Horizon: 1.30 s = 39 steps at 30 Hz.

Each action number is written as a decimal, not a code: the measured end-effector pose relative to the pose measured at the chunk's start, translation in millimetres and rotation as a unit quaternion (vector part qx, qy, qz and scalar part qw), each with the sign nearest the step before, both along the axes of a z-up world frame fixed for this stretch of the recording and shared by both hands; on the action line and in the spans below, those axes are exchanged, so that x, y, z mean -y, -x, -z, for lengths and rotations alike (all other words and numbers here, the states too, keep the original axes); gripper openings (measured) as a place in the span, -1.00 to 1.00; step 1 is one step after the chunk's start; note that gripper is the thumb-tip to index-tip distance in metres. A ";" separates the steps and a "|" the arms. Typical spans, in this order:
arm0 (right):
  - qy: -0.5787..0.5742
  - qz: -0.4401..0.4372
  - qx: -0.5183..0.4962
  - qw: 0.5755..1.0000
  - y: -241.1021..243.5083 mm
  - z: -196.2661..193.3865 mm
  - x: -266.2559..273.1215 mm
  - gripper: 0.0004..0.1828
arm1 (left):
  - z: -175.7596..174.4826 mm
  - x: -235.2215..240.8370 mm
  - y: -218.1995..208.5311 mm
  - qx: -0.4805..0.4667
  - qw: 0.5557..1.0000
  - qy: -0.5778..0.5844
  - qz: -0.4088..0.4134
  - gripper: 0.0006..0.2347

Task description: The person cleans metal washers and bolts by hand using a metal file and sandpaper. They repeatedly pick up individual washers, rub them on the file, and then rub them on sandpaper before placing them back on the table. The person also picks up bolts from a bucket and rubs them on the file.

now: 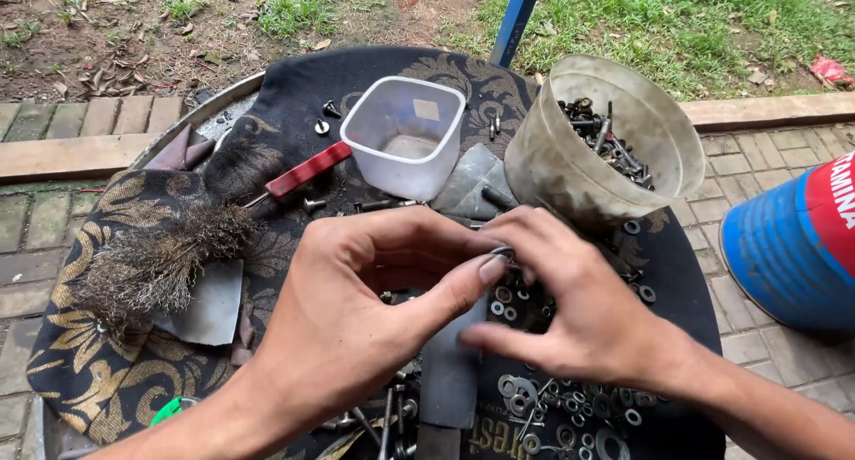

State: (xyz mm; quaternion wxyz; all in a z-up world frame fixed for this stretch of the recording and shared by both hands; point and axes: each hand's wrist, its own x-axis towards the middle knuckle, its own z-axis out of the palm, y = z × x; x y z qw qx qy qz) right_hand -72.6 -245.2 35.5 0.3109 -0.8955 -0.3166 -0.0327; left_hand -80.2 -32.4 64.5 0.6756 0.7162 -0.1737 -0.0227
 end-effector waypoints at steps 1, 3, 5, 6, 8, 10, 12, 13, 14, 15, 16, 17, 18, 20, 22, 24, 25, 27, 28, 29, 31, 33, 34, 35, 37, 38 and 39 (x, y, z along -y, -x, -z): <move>-0.002 0.000 0.000 1.000 0.8 1.5 -1.0 -0.28 | -2.6 2.3 1.9 0.000 1.000 -0.002 0.000 -0.89; -0.006 0.005 0.024 1.000 2.6 4.2 -2.3 -0.34 | -7.3 7.8 6.0 -0.081 0.992 0.085 0.042 -0.88; -0.036 0.015 0.008 0.999 1.5 3.4 0.6 -0.48 | -9.2 16.0 11.6 -0.118 0.982 0.137 0.055 -0.88; -0.066 0.026 -0.007 0.997 1.1 2.3 2.5 -0.60 | -10.8 20.4 13.9 -0.155 0.967 0.189 0.069 -0.89; -0.191 0.036 -0.142 0.971 0.8 5.6 15.2 -0.60 | -6.8 25.5 21.3 -0.180 0.956 0.215 0.082 -0.86; -0.307 0.045 -0.277 0.909 2.8 1.0 20.6 -0.57 | -4.1 26.9 27.1 -0.210 0.943 0.243 0.091 -0.84; -0.407 0.062 -0.231 0.881 4.3 -13.8 19.3 -0.83 | -4.7 25.3 27.8 -0.246 0.935 0.248 0.062 -0.81; -0.406 0.058 -0.229 0.883 5.5 -15.9 19.3 -0.83 | -2.5 23.8 26.3 -0.241 0.936 0.249 0.061 -0.81; -0.456 0.027 -0.196 0.868 6.5 -17.7 19.1 -0.87 | -0.1 22.1 24.6 -0.239 0.936 0.253 0.055 -0.80; -0.505 -0.001 -0.168 0.847 10.2 -17.0 18.0 -0.90 | 3.7 19.4 25.4 -0.244 0.934 0.255 0.048 -0.80; -0.506 -0.003 -0.171 0.845 11.1 -15.4 16.8 -0.90 | 5.4 18.5 24.5 -0.245 0.934 0.255 0.045 -0.80; -0.476 0.015 -0.080 0.876 11.7 -14.0 15.8 -0.86 | 7.1 17.6 23.1 -0.269 0.931 0.245 0.031 -0.79; -0.443 0.036 0.010 0.896 12.1 -12.5 14.8 -0.82 | 8.9 16.8 21.5 -0.294 0.927 0.234 0.018 -0.79; -0.356 0.024 0.113 0.927 10.9 -9.6 14.7 -0.84 | 7.6 16.6 17.8 -0.311 0.923 0.227 0.012 -0.81; -0.265 0.010 0.219 0.939 11.2 -6.8 17.9 -0.82 | 7.7 15.6 13.0 -0.324 0.921 0.217 0.007 -0.82; -0.160 -0.003 0.284 0.946 16.8 -1.0 24.5 -0.88 | 12.0 13.7 10.1 -0.321 0.926 0.197 0.005 -0.84; -0.160 -0.001 0.280 0.947 15.7 1.8 22.6 -0.88 | 14.8 13.8 9.3 -0.326 0.925 0.196 0.005 -0.84; -0.156 -0.027 0.337 0.928 12.0 6.5 19.2 -0.89 | 20.3 14.1 7.0 -0.310 0.930 0.195 0.010 -0.86; -0.154 -0.028 0.336 0.929 11.2 7.1 19.4 -0.89 | 21.5 14.6 5.7 -0.311 0.930 0.196 0.010 -0.86; -0.143 -0.030 0.341 0.929 11.7 8.1 20.1 -0.95 | 23.1 15.6 5.1 -0.322 0.928 0.186 0.007 -0.86; -0.132 -0.030 0.344 0.929 13.0 7.6 23.5 -0.96 | 26.5 17.0 5.2 -0.335 0.926 0.174 0.007 -0.86; -0.079 -0.110 0.311 0.941 13.8 4.0 28.8 -0.86 | 29.9 17.5 6.5 -0.329 0.929 0.171 0.023 -0.85; -0.078 -0.108 0.309 0.941 16.1 1.7 28.5 -0.86 | 30.7 17.3 7.4 -0.330 0.928 0.171 0.024 -0.85; -0.049 -0.105 0.316 0.942 18.4 -0.7 27.9 -0.87 | 31.6 17.0 8.7 -0.317 0.929 0.189 0.035 -0.84; -0.019 -0.103 0.321 0.941 21.4 -5.9 25.6 -0.87 | 29.9 16.1 10.0 -0.304 0.929 0.209 0.045 -0.83; -0.012 -0.095 0.333 0.938 22.0 -8.8 23.9 -0.88 | 27.3 15.7 10.0 -0.329 0.921 0.203 0.045 -0.82; -0.004 -0.086 0.346 0.934 22.2 -12.0 22.2 -0.89 | 24.4 15.3 9.7 -0.353 0.914 0.196 0.046 -0.81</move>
